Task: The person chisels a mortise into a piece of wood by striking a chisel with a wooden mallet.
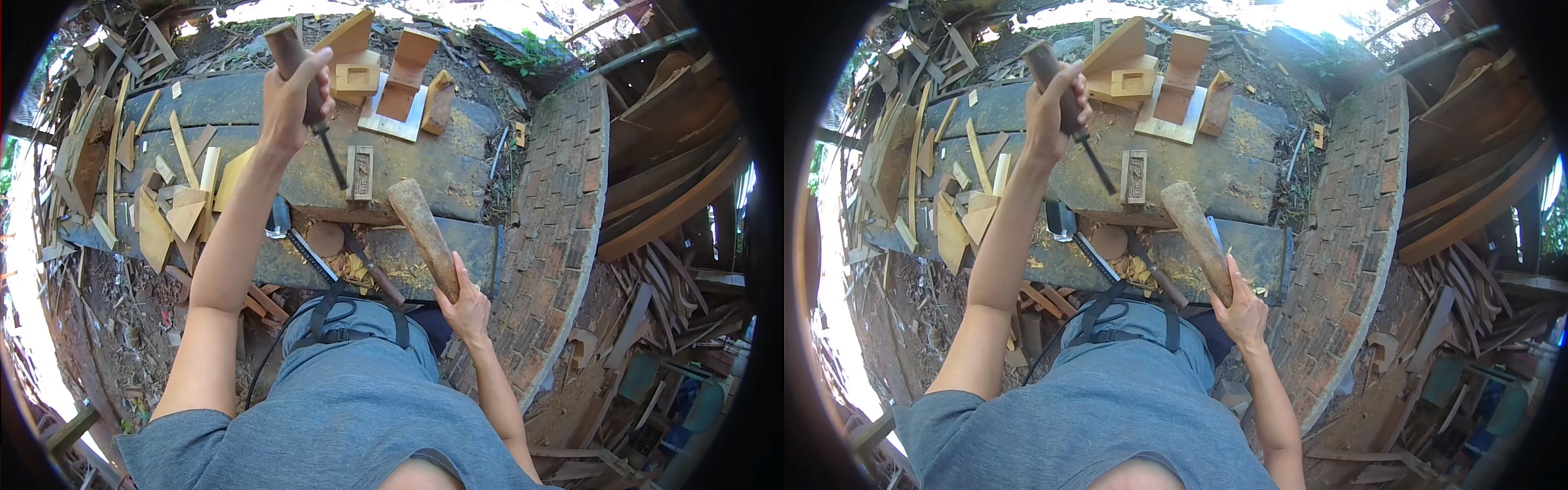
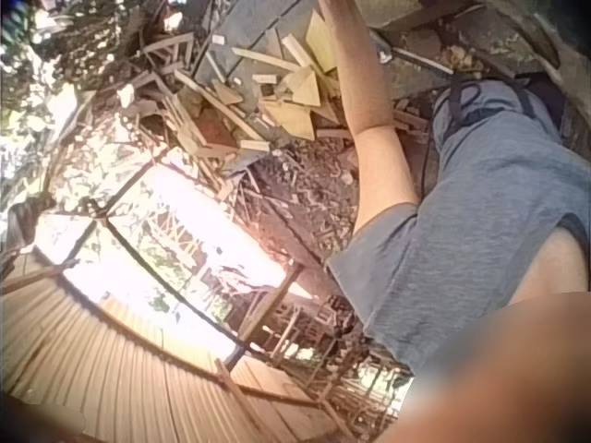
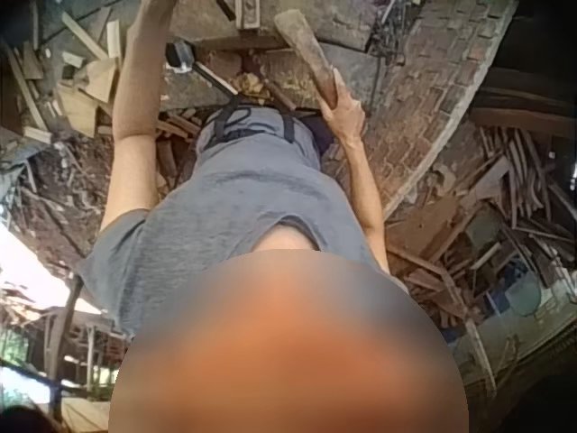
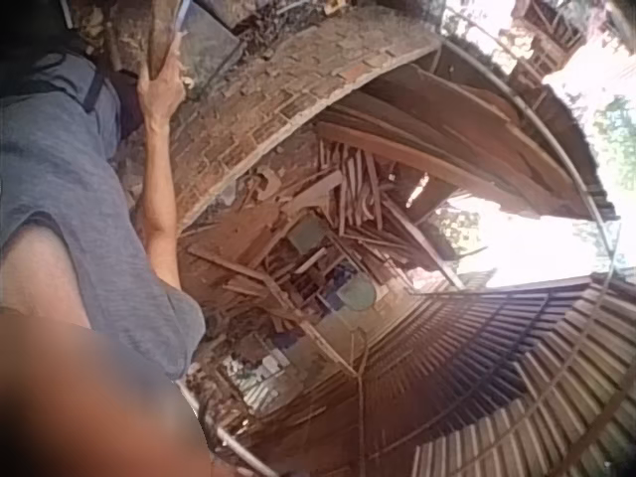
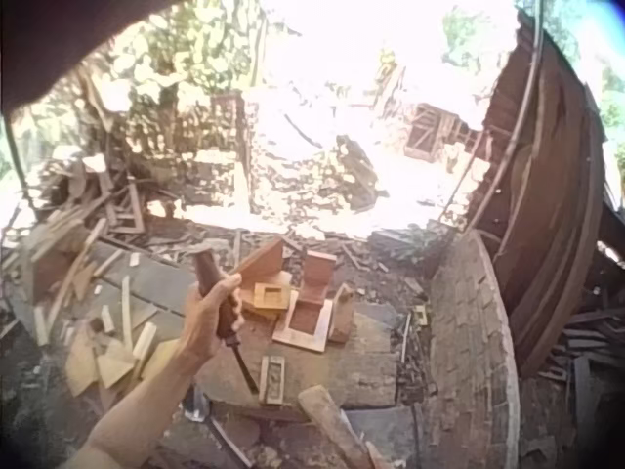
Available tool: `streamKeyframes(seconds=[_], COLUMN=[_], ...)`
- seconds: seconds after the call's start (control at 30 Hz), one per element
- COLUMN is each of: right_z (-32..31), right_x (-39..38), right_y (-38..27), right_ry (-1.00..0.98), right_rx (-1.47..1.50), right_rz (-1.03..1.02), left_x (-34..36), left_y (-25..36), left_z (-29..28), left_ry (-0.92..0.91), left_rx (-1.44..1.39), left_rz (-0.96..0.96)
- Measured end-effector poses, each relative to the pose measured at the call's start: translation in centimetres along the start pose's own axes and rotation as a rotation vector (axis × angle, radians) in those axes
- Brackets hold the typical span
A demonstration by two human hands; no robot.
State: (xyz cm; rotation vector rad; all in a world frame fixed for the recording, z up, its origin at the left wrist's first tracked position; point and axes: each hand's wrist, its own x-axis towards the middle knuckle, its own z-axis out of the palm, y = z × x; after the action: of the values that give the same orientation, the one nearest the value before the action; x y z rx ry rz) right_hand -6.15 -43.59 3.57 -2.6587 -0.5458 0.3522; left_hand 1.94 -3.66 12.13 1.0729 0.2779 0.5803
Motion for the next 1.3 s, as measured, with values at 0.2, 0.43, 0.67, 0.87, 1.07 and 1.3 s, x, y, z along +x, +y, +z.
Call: streamKeyframes(seconds=[0.2,0.43,0.67,0.87,1.07,1.3], right_z=[-0.1,-0.8,-1.9,-8.6,-11.6,-10.4], right_x=[0.0,-0.1,1.7,4.9,5.3,3.4], right_y=[-0.3,-0.6,-2.8,-13.5,-19.0,-18.5], right_ry=[0.012,-0.002,0.009,0.191,0.172,0.196], right_rx=[-0.01,-0.003,0.151,0.335,-0.007,0.0], right_rz=[0.012,0.024,0.003,-0.437,-0.742,-0.81], left_x=[0.5,-0.7,-3.5,-5.2,-7.2,-6.9], left_y=[-4.4,-6.2,-7.0,-7.2,-6.6,-7.7], left_z=[0.2,-0.5,-0.5,-1.0,0.0,-1.1], left_ry=[0.204,0.332,0.435,0.589,0.597,0.539], left_rx=[-0.071,-0.061,0.018,-0.012,0.065,0.165], left_rz=[0.156,0.312,0.361,0.351,0.27,0.439])
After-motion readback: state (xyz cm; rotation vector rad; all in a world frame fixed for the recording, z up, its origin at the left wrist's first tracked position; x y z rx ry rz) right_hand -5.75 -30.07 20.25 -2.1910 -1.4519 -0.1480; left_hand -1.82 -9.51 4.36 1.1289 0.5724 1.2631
